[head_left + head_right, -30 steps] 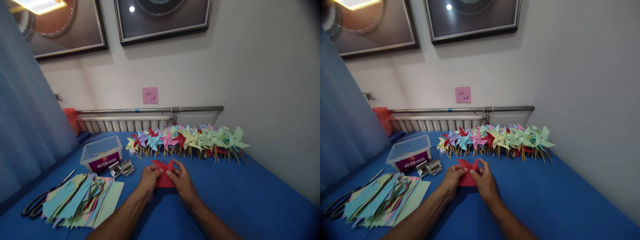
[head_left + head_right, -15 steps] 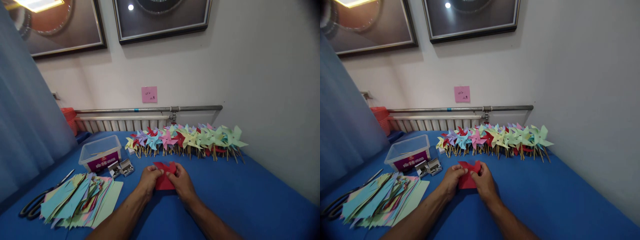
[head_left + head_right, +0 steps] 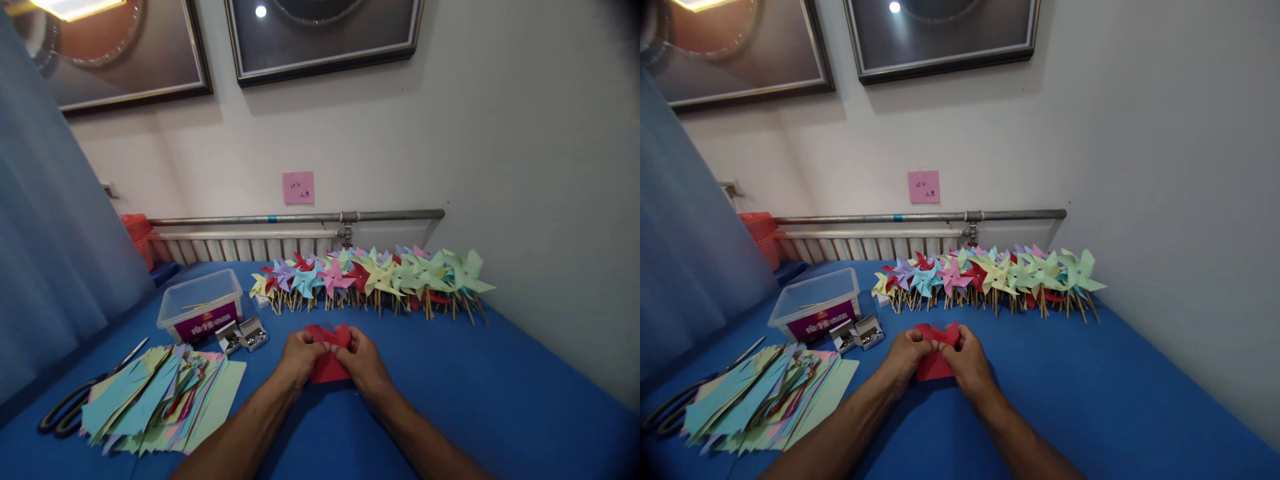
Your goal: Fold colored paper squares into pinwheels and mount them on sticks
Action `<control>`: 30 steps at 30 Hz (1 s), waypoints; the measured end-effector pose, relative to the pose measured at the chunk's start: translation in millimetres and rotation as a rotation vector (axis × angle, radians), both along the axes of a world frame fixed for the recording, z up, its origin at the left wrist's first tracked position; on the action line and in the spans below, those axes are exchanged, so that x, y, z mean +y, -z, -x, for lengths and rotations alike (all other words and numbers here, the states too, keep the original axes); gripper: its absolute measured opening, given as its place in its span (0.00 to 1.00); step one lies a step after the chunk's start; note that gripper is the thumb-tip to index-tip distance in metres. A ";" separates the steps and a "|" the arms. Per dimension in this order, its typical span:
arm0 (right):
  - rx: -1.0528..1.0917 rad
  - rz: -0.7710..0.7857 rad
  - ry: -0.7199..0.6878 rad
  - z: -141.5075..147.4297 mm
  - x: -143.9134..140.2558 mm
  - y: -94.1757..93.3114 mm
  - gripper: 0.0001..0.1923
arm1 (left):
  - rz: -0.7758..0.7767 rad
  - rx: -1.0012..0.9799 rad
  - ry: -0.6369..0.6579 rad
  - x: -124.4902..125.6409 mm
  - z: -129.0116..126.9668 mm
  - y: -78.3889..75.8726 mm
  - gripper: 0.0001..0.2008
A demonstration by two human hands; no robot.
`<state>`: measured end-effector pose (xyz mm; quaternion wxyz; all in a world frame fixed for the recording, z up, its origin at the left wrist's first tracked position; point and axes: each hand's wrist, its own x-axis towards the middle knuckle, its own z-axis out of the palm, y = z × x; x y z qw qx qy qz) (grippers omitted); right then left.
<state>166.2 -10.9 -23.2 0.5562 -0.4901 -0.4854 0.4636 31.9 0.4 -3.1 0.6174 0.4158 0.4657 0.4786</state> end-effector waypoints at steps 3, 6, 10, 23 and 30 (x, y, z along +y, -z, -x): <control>-0.020 -0.013 0.008 -1.5 -0.1 0.7 0.16 | -0.001 -0.006 -0.003 0.8 0.3 2.0 0.09; -0.020 -0.003 0.029 -2.8 0.7 2.2 0.17 | 0.001 -0.017 0.021 0.8 -0.3 4.0 0.08; 0.024 0.013 0.021 -2.4 1.4 2.4 0.19 | 0.014 -0.009 -0.001 0.5 -1.3 4.9 0.10; -0.686 -0.486 -0.024 1.1 -26.4 -2.9 0.27 | 0.065 -0.284 -0.259 4.3 7.2 -8.2 0.13; -0.802 -0.530 -0.018 -1.8 -25.7 -6.0 0.09 | 0.043 -0.277 -0.230 4.3 6.2 -3.0 0.11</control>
